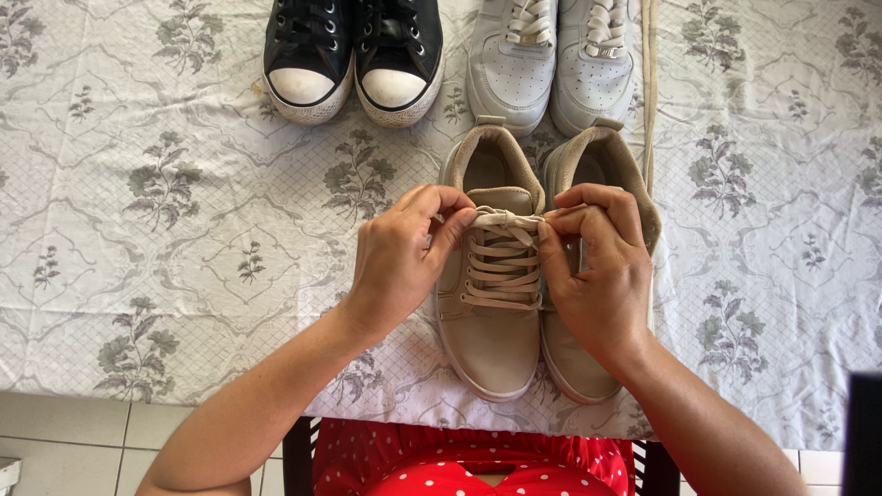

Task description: The person laces a pair of beige sneakers by threading the laces through the eyelets and tying a bow. The task is performed on a table with other shoes visible in the background.

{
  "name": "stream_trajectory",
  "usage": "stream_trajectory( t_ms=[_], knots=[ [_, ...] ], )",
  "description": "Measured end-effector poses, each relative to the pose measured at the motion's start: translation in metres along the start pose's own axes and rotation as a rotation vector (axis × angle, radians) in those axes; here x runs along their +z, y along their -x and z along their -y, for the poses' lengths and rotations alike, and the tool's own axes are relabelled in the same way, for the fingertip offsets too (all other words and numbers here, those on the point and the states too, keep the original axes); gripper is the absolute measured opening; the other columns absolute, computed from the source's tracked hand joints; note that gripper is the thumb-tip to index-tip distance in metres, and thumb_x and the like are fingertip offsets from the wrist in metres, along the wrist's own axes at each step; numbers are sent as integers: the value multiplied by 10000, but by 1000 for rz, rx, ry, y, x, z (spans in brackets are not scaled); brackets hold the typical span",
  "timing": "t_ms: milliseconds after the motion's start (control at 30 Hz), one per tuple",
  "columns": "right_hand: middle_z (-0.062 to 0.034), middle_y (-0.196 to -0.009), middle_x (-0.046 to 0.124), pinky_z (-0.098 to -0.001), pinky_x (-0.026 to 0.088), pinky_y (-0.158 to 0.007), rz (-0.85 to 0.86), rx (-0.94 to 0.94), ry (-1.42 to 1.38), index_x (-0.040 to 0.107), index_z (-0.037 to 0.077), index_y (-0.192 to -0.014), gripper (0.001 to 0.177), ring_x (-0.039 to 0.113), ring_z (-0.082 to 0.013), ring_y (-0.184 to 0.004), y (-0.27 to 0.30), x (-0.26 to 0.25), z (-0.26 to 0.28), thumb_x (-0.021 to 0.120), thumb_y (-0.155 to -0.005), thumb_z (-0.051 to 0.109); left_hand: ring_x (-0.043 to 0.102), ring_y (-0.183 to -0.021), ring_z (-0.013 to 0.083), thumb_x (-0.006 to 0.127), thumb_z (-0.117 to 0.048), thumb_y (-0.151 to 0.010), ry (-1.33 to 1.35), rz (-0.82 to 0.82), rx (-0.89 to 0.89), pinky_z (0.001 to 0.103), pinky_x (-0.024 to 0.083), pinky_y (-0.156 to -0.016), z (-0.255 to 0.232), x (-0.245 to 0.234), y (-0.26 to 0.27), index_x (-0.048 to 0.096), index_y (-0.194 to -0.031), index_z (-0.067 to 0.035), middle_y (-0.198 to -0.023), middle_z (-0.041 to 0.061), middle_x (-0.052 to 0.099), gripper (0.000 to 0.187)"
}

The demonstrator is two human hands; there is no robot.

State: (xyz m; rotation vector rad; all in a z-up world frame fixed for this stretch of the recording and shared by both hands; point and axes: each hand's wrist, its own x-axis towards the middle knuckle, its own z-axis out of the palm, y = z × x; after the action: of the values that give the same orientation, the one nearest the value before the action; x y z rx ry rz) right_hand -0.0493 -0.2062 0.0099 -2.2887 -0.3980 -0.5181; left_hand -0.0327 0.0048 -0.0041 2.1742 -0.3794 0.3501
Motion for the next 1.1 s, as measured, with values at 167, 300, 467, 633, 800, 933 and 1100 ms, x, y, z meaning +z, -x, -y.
stream_trajectory(
  t_ms=[167,300,467,633,800,933,1100],
  knots=[
    [-111,-1286,632,-311,580,-816,46,8,49,730,-2,-1042,92,689,-209,-1038,-6,-9,3,717,-977,62,739,-710,101,624,-214,-1020,59,22,-59,210,580,-552,2,-3,-5,713,-1084,-56,-970,51,756,192],
    [-121,-1394,612,-309,609,-863,45,32,28,720,8,-1198,217,701,-218,-1107,-8,-28,-2,615,-1052,129,743,-758,99,571,-148,-1058,146,-42,-98,193,591,-576,5,-14,-12,695,-1122,-50,-974,64,736,171],
    [-143,-1529,507,-344,599,-1059,-13,-57,-312,578,44,-1429,334,645,-209,-1273,-7,-66,-15,434,-1218,258,719,-934,125,556,-117,-1131,212,-152,29,215,622,-800,4,-33,-17,640,-1223,-39,-1093,88,703,147],
    [-112,-1585,443,-310,514,-1133,-43,-47,-616,449,62,-1539,384,553,-177,-1357,8,-95,-19,408,-1239,298,669,-1132,132,542,-139,-1192,178,-181,62,275,557,-1032,-9,-41,-12,593,-1286,-31,-1204,75,674,152],
    [-107,-1403,579,-264,527,-1057,12,119,-546,506,16,-1493,377,621,-157,-1227,39,-100,-44,574,-1158,174,626,-1234,218,597,-108,-1134,48,-68,71,366,483,-1109,-29,-24,-2,600,-1288,-22,-1268,94,666,177],
    [-46,-1001,751,-261,551,-754,121,369,-18,678,64,-1245,338,710,-118,-854,78,-114,-62,796,-932,114,616,-1191,246,687,-82,-1080,-78,44,242,372,465,-1059,-52,-9,-1,630,-1192,-47,-1211,76,677,131],
    [-51,-907,723,-269,545,-593,184,511,33,647,49,-1139,381,688,-112,-711,128,-110,-61,836,-841,193,619,-1145,226,780,-75,-1024,-66,196,378,362,478,-1003,-80,21,-5,685,-1110,-91,-1149,36,692,129]
  ],
)
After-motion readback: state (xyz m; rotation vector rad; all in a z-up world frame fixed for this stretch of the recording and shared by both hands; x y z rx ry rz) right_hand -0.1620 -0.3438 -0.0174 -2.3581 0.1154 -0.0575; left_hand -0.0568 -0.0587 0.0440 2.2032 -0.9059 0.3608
